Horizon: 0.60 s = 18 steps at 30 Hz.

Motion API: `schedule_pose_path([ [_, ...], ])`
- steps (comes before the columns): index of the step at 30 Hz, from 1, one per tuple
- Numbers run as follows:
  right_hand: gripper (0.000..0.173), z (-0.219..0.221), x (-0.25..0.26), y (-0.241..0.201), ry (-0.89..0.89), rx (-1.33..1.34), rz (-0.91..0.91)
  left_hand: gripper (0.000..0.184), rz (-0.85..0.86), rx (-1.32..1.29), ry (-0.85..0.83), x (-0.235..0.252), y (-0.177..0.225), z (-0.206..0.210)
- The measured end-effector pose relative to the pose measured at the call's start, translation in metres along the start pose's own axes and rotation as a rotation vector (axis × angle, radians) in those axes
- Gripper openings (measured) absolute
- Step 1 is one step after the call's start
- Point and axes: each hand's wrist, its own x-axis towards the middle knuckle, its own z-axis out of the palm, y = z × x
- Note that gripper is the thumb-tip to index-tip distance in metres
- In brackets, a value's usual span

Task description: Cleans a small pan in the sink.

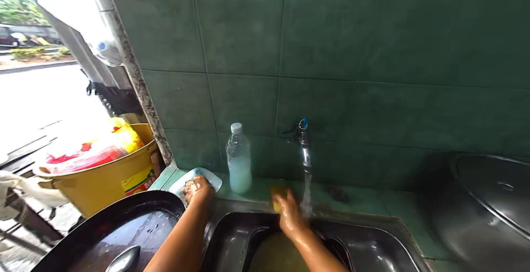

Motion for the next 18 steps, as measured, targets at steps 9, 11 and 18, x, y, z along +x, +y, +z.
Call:
schedule_pose_path([
  [9, 0.054, -0.043, -0.065, 0.060, 0.011, 1.242, 0.497, 0.061, 0.086, -0.765, -0.001, -0.035, -0.013, -0.044],
  [11, 0.055, -0.054, -0.077, 0.061, 0.014, 1.305, 0.492, 0.058, 0.189, -1.335, -0.158, -0.078, -0.022, -0.039],
  [18, 0.053, -0.066, -0.118, -0.002, 0.403, 0.591, -0.117, 0.059, -0.117, -2.179, -0.943, -0.241, 0.014, 0.054],
])
